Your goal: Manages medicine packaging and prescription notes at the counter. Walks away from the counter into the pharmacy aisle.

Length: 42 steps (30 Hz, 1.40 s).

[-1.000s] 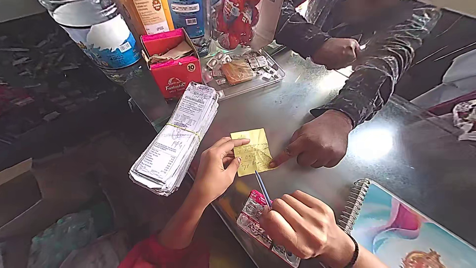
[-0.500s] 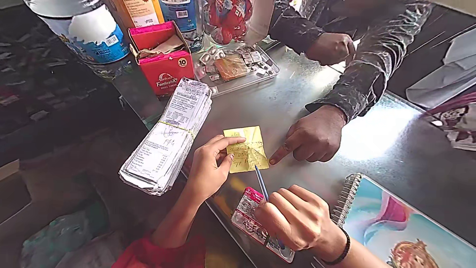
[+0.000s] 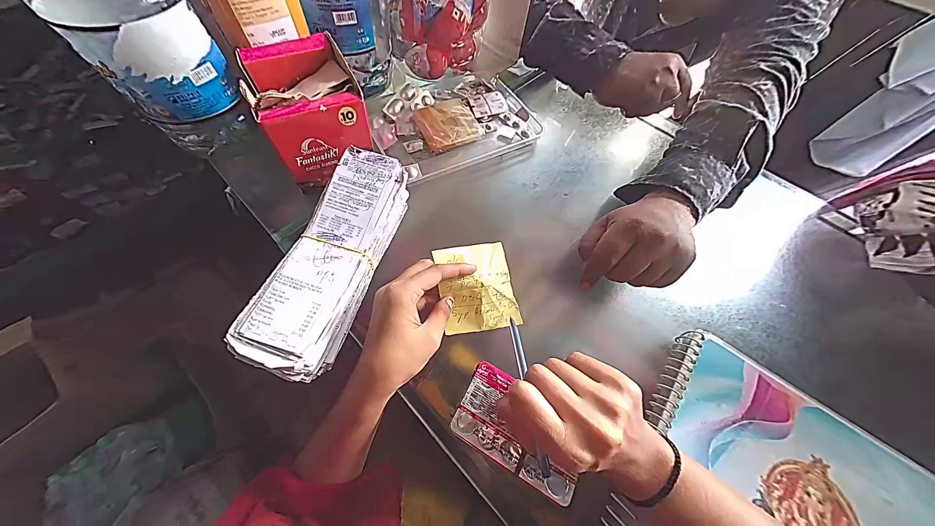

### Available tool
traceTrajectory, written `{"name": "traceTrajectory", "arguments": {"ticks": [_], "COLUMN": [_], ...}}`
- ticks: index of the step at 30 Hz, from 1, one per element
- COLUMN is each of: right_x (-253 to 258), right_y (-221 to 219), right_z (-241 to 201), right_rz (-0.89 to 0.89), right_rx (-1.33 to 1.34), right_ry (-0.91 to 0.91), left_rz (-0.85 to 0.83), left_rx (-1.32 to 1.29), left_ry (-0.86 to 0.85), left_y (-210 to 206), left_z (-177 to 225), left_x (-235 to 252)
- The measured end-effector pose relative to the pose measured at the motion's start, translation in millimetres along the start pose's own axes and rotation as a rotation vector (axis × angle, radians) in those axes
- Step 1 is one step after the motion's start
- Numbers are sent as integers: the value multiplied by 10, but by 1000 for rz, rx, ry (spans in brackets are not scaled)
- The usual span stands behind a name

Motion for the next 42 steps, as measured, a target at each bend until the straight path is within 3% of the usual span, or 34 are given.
{"name": "traceTrajectory", "arguments": {"ticks": [14, 25, 42], "right_x": [4, -8, -13], "right_y": [7, 75, 74], "right_z": [3, -85, -90], "right_rz": [-3, 40, 41], "right_rx": [1, 142, 159], "right_ry": [3, 165, 176], "left_rz": [-2, 29, 24], "left_rx": [-11, 24, 16], "left_ry": [-4, -43, -59], "left_y": [4, 15, 13], "left_z": [14, 1, 14], "left_x": [6, 18, 21]}}
Point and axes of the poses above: each hand's wrist, its own x-axis towards the middle knuckle, its own y-axis out of the back of the hand, z = x × y, the point moved 5 cm from there along x, towards the middle knuckle, and after that the axes turned 10 degrees about y, right-handed, at the moved point
